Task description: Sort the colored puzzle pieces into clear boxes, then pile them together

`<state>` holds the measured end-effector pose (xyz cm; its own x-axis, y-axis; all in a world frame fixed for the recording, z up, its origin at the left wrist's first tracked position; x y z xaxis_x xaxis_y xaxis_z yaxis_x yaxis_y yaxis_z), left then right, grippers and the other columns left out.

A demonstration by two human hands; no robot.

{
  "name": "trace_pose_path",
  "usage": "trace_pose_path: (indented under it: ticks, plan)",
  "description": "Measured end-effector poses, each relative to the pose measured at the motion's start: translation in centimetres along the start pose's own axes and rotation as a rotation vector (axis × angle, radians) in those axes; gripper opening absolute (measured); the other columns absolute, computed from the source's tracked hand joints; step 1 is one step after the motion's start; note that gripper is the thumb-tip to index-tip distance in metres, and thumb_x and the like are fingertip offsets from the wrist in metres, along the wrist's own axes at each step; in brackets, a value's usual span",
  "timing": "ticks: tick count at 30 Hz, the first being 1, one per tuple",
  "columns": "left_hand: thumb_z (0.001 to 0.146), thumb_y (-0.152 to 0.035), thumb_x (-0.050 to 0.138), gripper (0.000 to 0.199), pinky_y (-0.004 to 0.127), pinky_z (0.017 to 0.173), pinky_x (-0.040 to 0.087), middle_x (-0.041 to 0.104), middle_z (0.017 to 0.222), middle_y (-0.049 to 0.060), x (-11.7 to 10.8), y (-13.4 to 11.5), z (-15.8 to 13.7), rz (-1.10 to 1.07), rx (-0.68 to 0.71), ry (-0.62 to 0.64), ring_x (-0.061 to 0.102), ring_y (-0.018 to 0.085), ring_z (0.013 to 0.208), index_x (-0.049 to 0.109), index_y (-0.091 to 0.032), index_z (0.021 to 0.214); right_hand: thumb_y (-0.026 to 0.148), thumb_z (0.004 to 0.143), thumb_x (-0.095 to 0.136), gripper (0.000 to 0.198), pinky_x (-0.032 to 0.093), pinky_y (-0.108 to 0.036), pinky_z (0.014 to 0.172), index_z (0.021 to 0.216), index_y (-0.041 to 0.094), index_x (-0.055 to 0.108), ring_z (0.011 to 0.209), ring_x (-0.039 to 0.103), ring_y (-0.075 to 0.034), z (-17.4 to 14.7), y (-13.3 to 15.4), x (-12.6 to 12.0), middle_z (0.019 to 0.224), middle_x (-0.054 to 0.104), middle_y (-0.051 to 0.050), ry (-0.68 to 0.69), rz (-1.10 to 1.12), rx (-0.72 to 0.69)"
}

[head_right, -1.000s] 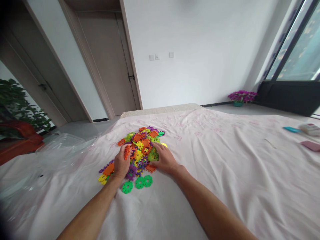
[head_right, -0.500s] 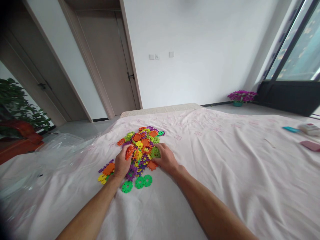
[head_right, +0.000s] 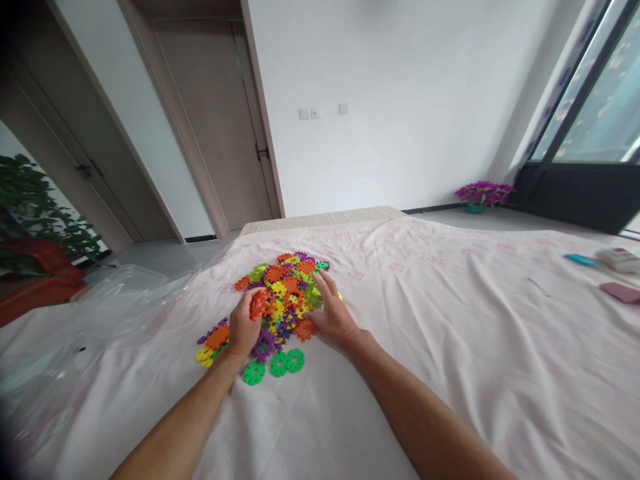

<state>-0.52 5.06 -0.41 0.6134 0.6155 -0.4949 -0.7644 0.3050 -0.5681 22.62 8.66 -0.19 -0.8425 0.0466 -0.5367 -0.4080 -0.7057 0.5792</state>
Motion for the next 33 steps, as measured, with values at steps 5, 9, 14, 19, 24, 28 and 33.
trace_pose_path:
  ticks: [5,9,14,19,24,28,33]
  plan:
    - [0.084,-0.005,0.043,0.041,0.032,0.099,0.049,0.067,0.116,0.004,-0.1,-0.2,0.0,-0.008,0.032,-0.004,0.062,0.018,0.111,0.055,-0.025,0.118,0.041,0.069,0.079,0.100,0.033,-0.051,0.112,0.152,0.033,0.024,0.143,0.027,-0.033,0.0,0.4,0.5,0.159,0.020,-0.010,0.144,-0.138,0.007]
    - [0.082,-0.002,0.043,0.045,0.034,0.102,0.048,0.064,0.116,0.005,-0.3,-0.9,-0.1,-0.011,0.075,-0.006,0.060,0.018,0.113,0.053,-0.023,0.120,0.053,0.058,0.083,0.107,0.029,-0.056,0.111,0.150,0.034,0.032,0.141,0.030,-0.038,-0.1,0.9,0.8,0.160,0.021,-0.010,0.256,-0.283,0.028]
    - [0.080,-0.001,0.044,0.053,0.037,0.107,0.044,0.058,0.126,0.008,-0.2,-2.4,0.3,0.070,0.172,0.106,0.054,0.020,0.123,0.049,-0.023,0.128,0.041,0.073,0.075,0.060,0.041,-0.048,0.103,0.131,0.034,0.058,0.127,0.049,-0.032,-0.2,0.6,0.8,0.156,0.030,-0.005,0.232,-0.347,0.079]
    - [0.081,-0.010,0.052,0.049,0.042,0.110,0.038,0.057,0.131,0.013,-1.0,-2.1,1.5,0.295,0.125,0.247,0.050,0.025,0.127,0.051,-0.018,0.129,0.025,0.083,0.062,0.036,0.046,-0.040,0.101,0.119,0.028,0.064,0.124,0.051,-0.025,-0.3,-0.9,0.0,0.144,0.045,-0.007,0.053,-0.277,0.097]
    - [0.071,-0.054,0.069,0.070,0.067,0.104,0.028,0.048,0.143,0.019,-3.8,1.6,1.3,0.532,-0.123,0.517,0.033,0.044,0.138,0.051,-0.027,0.133,0.038,0.089,0.057,0.045,0.042,-0.048,0.102,0.131,0.025,0.054,0.123,0.051,-0.030,-0.5,-2.5,-1.1,0.140,0.048,-0.013,-0.087,-0.338,0.232]
    - [0.051,-0.067,0.076,0.104,0.072,0.102,0.022,0.032,0.153,0.023,-5.7,4.5,-1.4,0.598,-0.234,0.729,0.021,0.050,0.142,0.041,-0.030,0.142,0.053,0.090,0.052,0.054,0.037,-0.054,0.101,0.136,0.024,0.050,0.124,0.049,-0.036,-0.8,-2.9,-0.8,0.144,0.046,-0.017,-0.037,-0.454,0.346]
    - [0.056,-0.066,0.072,0.108,0.063,0.105,0.028,0.028,0.155,0.022,-5.2,5.6,-4.0,0.547,-0.248,0.737,0.027,0.047,0.141,0.033,-0.027,0.148,0.049,0.093,0.049,0.051,0.035,-0.049,0.103,0.138,0.026,0.049,0.125,0.049,-0.032,-0.7,-1.9,0.4,0.140,0.052,-0.013,0.143,-0.433,0.232]
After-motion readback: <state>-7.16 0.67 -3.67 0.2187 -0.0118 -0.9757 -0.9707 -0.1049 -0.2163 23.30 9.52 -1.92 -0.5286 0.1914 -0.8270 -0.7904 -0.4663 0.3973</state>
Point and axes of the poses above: each hand's wrist, its own z-axis towards the middle knuckle, its own x-axis out of the palm, y = z × x, the point moved 6 cm from there along z, towards the middle knuckle
